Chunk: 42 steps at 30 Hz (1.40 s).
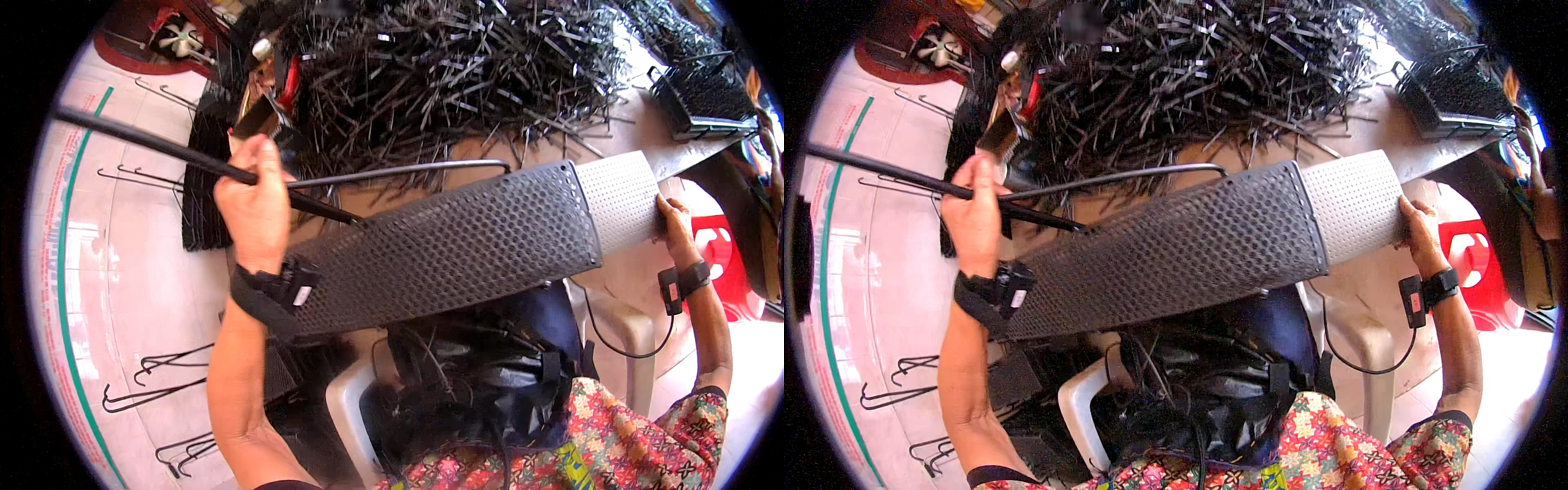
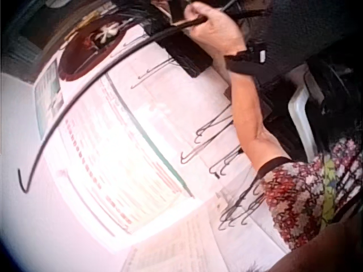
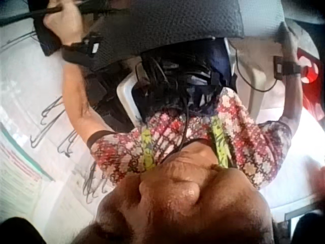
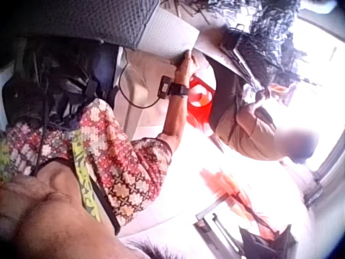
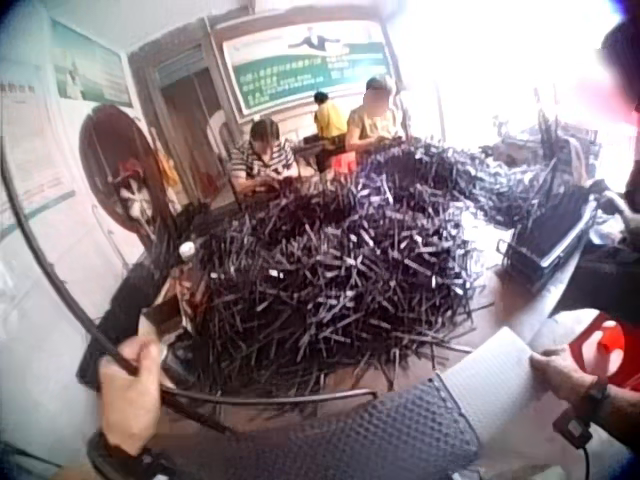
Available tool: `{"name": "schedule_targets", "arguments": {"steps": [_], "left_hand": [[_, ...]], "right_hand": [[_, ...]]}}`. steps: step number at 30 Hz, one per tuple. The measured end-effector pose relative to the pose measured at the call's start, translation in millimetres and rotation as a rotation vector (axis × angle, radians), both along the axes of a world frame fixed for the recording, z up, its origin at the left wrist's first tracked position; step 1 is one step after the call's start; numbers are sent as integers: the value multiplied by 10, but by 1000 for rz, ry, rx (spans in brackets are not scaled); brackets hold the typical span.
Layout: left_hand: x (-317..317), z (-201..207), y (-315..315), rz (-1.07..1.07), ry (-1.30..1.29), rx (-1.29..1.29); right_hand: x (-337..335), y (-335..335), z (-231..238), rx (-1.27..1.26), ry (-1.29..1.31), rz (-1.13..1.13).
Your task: The person inserts black plastic bristles into the holes of a curved gray plastic base by hand to assemble a brush.
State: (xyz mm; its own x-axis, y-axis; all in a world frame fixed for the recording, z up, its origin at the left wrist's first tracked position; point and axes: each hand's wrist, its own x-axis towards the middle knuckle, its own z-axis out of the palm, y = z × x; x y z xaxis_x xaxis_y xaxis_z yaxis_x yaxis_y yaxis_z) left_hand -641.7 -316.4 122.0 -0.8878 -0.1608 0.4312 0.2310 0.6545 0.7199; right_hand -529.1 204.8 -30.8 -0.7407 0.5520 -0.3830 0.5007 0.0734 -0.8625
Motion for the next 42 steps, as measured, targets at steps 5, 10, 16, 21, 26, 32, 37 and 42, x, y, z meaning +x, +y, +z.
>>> {"name": "schedule_targets", "arguments": {"steps": [5,10,16,21,26,32,37,42], "left_hand": [[-143,24,595,-127,48,-65],[-233,-61,793,-115,56,-55],[-101,65,914,-166,-34,11],[430,-94,523,-186,275,-63],[1617,-503,209,-40,-76,436],[2197,-1230,-21,124,-492,1358],[2009,-1428,-138,-38,-475,1593],[1952,-1537,-118,46,-433,1670]], "right_hand": [[51,653,-83,155,-37,-87],[150,540,-300,93,-44,-137],[120,-61,-84,-151,-23,44],[77,-178,-46,-171,-65,73],[16,113,-362,-4,-3,92],[-111,163,-355,64,129,152],[-198,288,-564,76,66,166],[-178,88,-410,142,-6,165]]}}
